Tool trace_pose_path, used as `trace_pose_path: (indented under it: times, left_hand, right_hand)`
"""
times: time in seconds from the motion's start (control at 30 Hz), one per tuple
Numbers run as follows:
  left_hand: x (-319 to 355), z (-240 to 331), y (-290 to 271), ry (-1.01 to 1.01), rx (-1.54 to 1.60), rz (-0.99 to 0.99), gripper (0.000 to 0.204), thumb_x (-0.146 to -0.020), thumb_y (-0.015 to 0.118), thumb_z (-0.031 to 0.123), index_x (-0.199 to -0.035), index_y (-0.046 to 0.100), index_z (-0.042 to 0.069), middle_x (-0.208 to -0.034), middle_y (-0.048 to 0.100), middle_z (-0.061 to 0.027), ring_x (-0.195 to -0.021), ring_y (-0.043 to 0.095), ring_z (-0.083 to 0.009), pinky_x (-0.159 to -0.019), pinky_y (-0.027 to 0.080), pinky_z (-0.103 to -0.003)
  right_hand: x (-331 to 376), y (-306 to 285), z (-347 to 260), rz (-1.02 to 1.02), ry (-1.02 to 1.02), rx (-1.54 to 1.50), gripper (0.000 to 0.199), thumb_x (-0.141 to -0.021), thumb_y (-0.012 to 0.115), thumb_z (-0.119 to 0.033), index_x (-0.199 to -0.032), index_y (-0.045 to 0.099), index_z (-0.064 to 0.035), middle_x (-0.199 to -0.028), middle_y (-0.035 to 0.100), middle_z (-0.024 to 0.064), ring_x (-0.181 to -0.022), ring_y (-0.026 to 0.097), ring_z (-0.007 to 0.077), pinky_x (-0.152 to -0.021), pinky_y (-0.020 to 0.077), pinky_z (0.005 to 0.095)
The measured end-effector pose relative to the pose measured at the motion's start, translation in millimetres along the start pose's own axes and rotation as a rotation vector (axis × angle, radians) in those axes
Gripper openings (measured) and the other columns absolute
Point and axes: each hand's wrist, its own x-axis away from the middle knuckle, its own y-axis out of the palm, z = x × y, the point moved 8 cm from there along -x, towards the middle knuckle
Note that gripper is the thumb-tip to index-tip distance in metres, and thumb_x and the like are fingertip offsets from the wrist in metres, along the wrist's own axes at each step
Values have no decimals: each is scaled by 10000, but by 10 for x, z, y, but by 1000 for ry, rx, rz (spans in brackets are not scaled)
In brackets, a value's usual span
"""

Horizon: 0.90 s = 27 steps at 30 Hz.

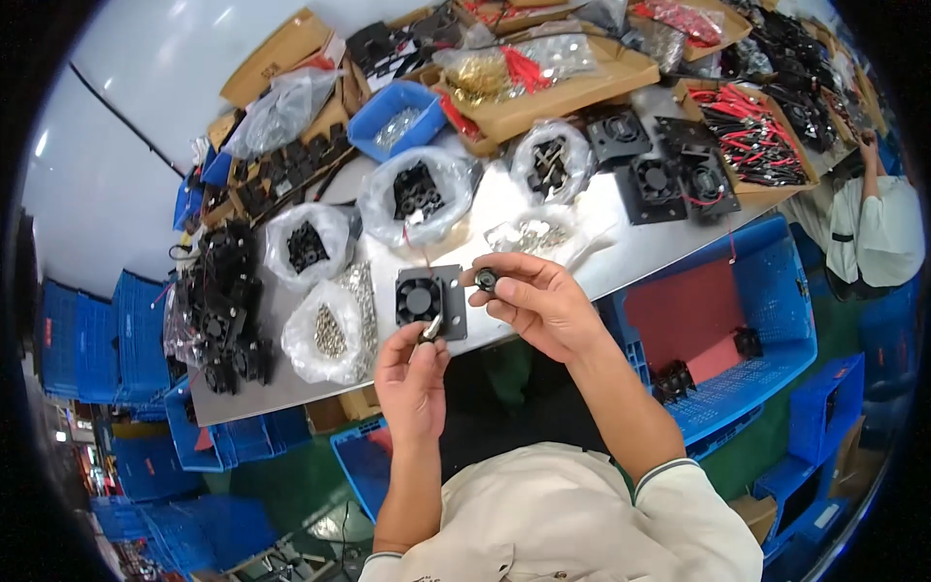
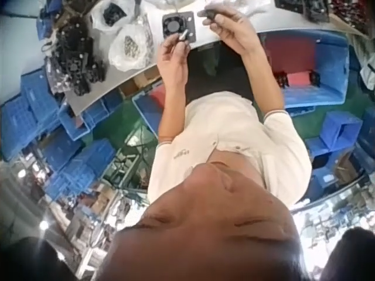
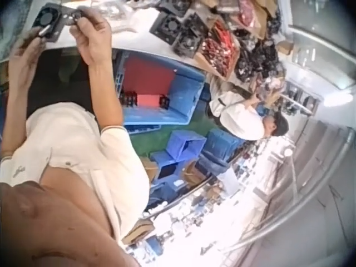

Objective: Assembling electronic cooling fans by fitting motors into frames and securing components.

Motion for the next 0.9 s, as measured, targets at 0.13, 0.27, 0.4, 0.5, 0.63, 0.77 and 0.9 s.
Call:
trace_pose_path:
  times: [0.13,0.27,0.4,0.5,0.63,0.77,0.9]
  left_hand:
    - [40,-112,-57,-16,-20,-1,275,-898,625,-29,-1170,591,-9,-1056,639,-79,-900,666,-162,-809,575,-285]
    - [74,-120,-103,-8,-52,8,278,-897,627,-31,-1172,594,-18,-1040,643,-79,-894,669,-162,-806,576,-284]
    - [67,-149,-141,-25,-43,-22,269,-899,630,-33,-1167,610,-21,-1063,647,-75,-935,648,-142,-844,558,-277]
    - [66,-107,-178,-4,-172,-19,262,-905,627,-26,-1166,612,-19,-1058,649,-76,-909,651,-137,-838,559,-278]
    - [117,-191,-205,-148,-7,-8,246,-916,622,-6,-1161,605,-9,-1037,649,-72,-867,663,-139,-799,575,-265]
    - [248,-334,-226,-341,236,12,215,-921,616,3,-1135,585,2,-1008,651,-73,-860,671,-141,-760,588,-255]
    - [238,-156,-216,-226,87,-15,181,-922,616,5,-1097,572,6,-988,655,-79,-849,674,-140,-755,587,-258]
  right_hand:
    - [85,-58,230,64,14,198,326,-885,612,11,-1209,590,37,-1127,644,191,-931,669,217,-823,549,303]
    - [115,5,205,89,-56,555,260,-868,619,50,-1124,652,29,-1099,656,129,-965,654,188,-829,528,287]
    - [129,192,244,-8,-148,719,211,-856,630,68,-1058,683,38,-1058,666,111,-943,653,173,-806,520,273]
    - [200,434,111,-64,-376,1141,218,-832,649,80,-1036,702,24,-1018,676,134,-910,660,183,-770,519,271]
    - [260,348,234,13,-331,1005,211,-831,656,76,-1028,706,18,-1052,678,139,-909,662,184,-775,525,286]
    - [361,314,316,-9,-366,1047,230,-839,656,71,-1064,683,30,-1076,675,143,-949,655,193,-827,519,296]
    - [351,140,581,4,-1,667,342,-879,621,62,-1219,596,38,-1140,658,128,-1026,630,180,-902,504,304]
